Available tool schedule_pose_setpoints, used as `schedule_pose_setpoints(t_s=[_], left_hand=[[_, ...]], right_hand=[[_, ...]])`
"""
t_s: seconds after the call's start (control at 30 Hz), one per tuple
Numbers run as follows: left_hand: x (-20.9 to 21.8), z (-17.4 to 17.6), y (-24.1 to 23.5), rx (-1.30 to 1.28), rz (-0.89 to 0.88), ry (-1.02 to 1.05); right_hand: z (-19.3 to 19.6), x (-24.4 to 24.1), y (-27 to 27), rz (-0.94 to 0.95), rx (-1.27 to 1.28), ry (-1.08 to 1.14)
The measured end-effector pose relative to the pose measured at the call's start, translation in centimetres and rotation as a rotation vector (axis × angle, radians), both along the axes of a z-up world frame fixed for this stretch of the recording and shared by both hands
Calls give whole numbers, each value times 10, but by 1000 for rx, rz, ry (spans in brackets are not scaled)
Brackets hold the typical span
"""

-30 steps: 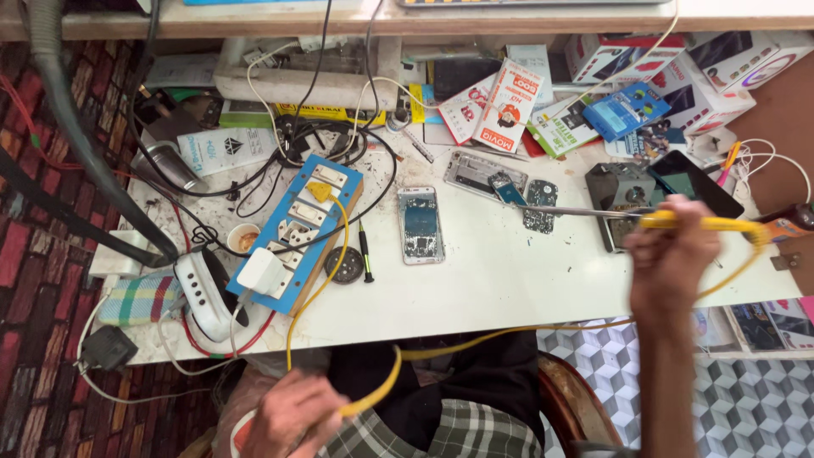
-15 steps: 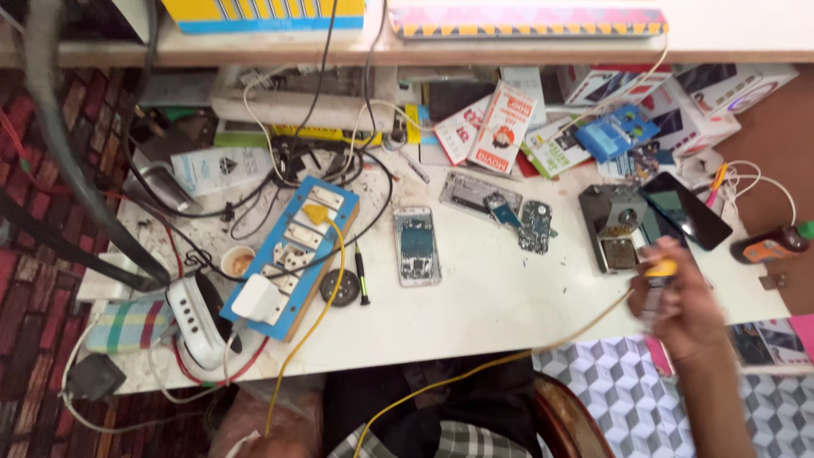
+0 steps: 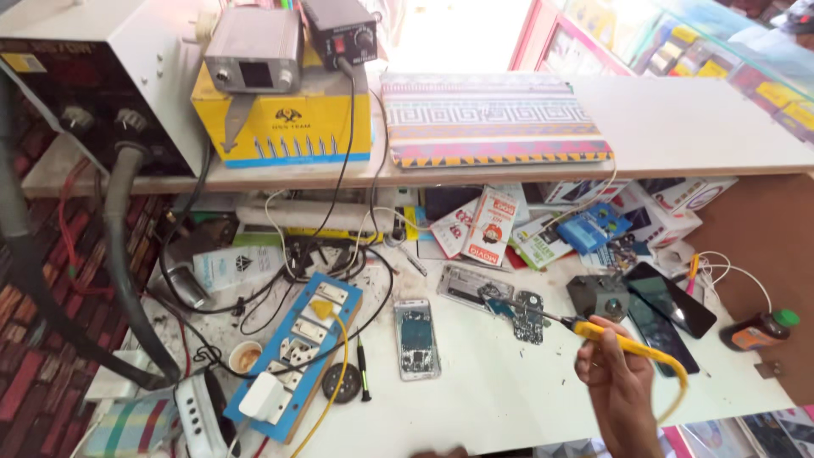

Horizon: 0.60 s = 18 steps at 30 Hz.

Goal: The person uses a soldering iron and a small tool to work on a disassembled smartphone circuit board. They repeatedly apply heat and manipulate components on the board while seated at a cluttered workbench.

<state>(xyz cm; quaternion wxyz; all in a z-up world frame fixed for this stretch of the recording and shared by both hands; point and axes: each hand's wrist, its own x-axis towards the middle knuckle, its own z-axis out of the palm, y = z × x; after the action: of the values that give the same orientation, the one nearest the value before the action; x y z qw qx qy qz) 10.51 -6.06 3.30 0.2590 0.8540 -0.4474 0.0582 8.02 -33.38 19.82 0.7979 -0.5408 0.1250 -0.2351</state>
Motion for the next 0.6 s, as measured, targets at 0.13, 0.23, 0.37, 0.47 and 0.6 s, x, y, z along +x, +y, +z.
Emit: schedule_pose_setpoints(t_s=[0.13,0.23,0.37,0.47,0.6], left_hand=[[-7,-43,-5,102,-88,-205],[-39,-64,-14,114,-119,-256],[-57,-90,-29,98,-117,-320],[-85,-114,-43,66,-134,-346],[-91,-135,-48,12,-112,-425]], right_hand=[[24,-10,-6,-64,-231,-70],[24,-25,-10,-112,-234,-154],[16,-12,-15,-143,-144,-234],[-5,5,-20,-189,-130,-220],[-37,22,-9,-230,-116,-120]])
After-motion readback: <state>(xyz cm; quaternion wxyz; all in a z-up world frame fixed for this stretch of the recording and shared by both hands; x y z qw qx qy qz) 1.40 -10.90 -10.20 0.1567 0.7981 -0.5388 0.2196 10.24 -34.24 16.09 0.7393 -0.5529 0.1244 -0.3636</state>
